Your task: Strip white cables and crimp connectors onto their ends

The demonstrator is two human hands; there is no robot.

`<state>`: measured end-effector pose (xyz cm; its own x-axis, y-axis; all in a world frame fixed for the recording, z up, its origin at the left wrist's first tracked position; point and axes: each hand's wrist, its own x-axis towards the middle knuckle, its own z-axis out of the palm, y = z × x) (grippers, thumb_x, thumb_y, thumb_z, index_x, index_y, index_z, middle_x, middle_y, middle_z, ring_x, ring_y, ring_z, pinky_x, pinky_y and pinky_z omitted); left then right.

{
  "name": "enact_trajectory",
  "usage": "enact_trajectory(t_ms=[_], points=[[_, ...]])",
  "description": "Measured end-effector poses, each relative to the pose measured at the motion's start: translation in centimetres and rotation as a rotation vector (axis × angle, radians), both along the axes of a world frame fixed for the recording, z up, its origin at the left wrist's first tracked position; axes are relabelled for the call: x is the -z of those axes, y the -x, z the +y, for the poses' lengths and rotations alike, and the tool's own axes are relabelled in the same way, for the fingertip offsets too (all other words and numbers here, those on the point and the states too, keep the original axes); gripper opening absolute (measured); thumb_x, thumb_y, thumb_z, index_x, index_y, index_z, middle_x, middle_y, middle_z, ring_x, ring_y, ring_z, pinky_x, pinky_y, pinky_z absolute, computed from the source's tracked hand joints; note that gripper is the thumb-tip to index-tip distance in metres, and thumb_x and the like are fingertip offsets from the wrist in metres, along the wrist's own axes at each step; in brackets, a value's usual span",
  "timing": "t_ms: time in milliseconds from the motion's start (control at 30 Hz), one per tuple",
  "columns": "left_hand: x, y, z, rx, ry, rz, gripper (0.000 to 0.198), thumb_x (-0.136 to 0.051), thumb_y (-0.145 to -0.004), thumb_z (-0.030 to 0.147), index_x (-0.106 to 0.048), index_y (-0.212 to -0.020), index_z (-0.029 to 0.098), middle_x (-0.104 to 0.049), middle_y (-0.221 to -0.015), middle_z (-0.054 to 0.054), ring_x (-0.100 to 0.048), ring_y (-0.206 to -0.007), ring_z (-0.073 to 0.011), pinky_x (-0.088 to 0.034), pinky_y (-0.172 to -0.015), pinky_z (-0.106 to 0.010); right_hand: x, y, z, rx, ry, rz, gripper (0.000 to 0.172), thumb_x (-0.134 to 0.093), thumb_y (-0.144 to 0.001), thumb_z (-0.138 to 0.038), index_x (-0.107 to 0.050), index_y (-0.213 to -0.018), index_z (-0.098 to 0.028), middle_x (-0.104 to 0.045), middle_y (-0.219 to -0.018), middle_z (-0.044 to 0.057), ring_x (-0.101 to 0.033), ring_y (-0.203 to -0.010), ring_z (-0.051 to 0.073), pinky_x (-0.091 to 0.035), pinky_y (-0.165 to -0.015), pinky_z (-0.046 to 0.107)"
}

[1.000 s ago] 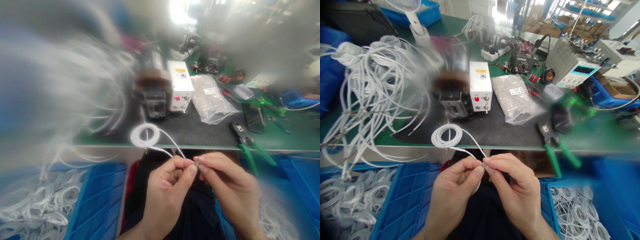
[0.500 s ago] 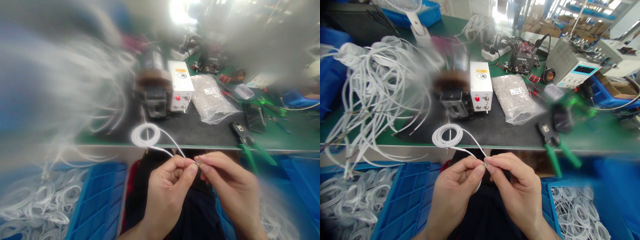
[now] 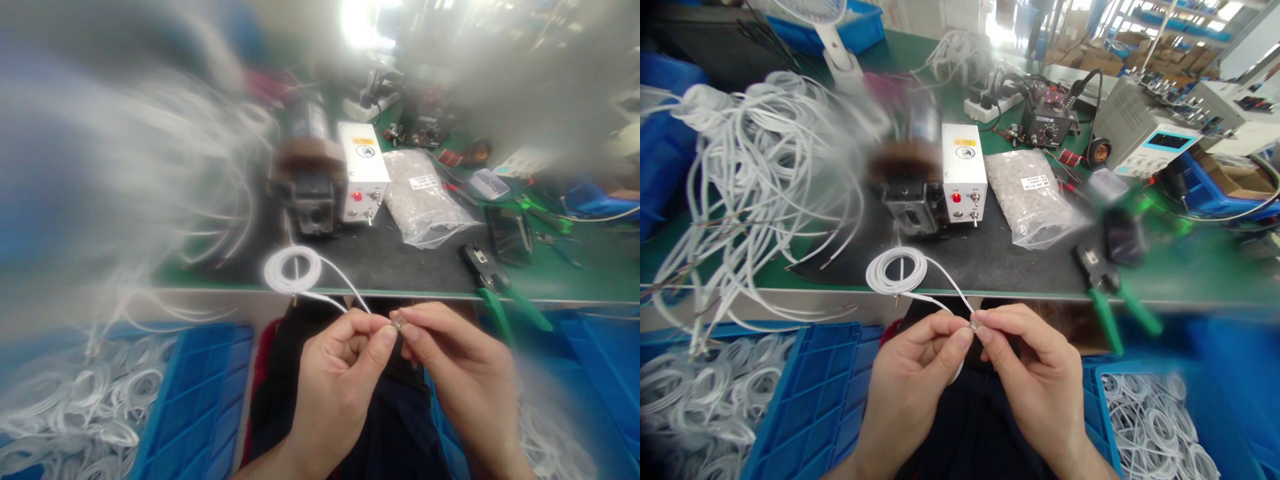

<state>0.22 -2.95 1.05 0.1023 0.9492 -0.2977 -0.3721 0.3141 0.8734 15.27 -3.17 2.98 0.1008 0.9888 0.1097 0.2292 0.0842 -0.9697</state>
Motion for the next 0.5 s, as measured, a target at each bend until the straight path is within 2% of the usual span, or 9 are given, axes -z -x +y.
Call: enact_trajectory(t_ms=[200, 367, 500], points=[[0.0, -0.2, 0.1, -0.003, -0.003, 0.032, 0.015, -0.082, -0.098, 0.030, -0.079, -0.089, 0.019, -0.068, -0.072, 0.001, -0.052, -0.056, -0.0069, -0.046, -0.053, -0.014, 0.4, 0.0, -0.1, 0.033, 0.009, 0.038, 0.017, -0.082, -0.097, -0.016, -0.088, -0.106, -0.030, -0.083, -0.101, 0.002, -0.071, -0.071, 0.014, -0.062, -0.063, 0.023], [0.2, -0.1, 0.0, -0.005, 0.025, 0.059, 0.018, -0.082, -0.098, 0.034, -0.078, -0.090, 0.017, -0.068, -0.066, 0.001, -0.056, -0.054, -0.0096, -0.046, -0.051, -0.017, 1.6, -0.5, -0.3, 0.155, 0.097, 0.253, 0.014, -0.083, -0.098, -0.022, -0.086, -0.110, -0.027, -0.083, -0.106, 0.006, -0.070, -0.069, 0.014, -0.059, -0.055, 0.023], [0.3, -0.1, 0.0, -0.012, 0.016, 0.036, 0.016, -0.082, -0.097, 0.031, -0.079, -0.090, 0.018, -0.069, -0.066, 0.001, -0.056, -0.054, -0.0085, -0.044, -0.051, -0.015, 1.7, -0.6, -0.4, 0.127, 0.127, 0.312, 0.013, -0.083, -0.098, -0.021, -0.086, -0.110, -0.026, -0.083, -0.108, 0.006, -0.071, -0.072, 0.014, -0.060, -0.058, 0.021]])
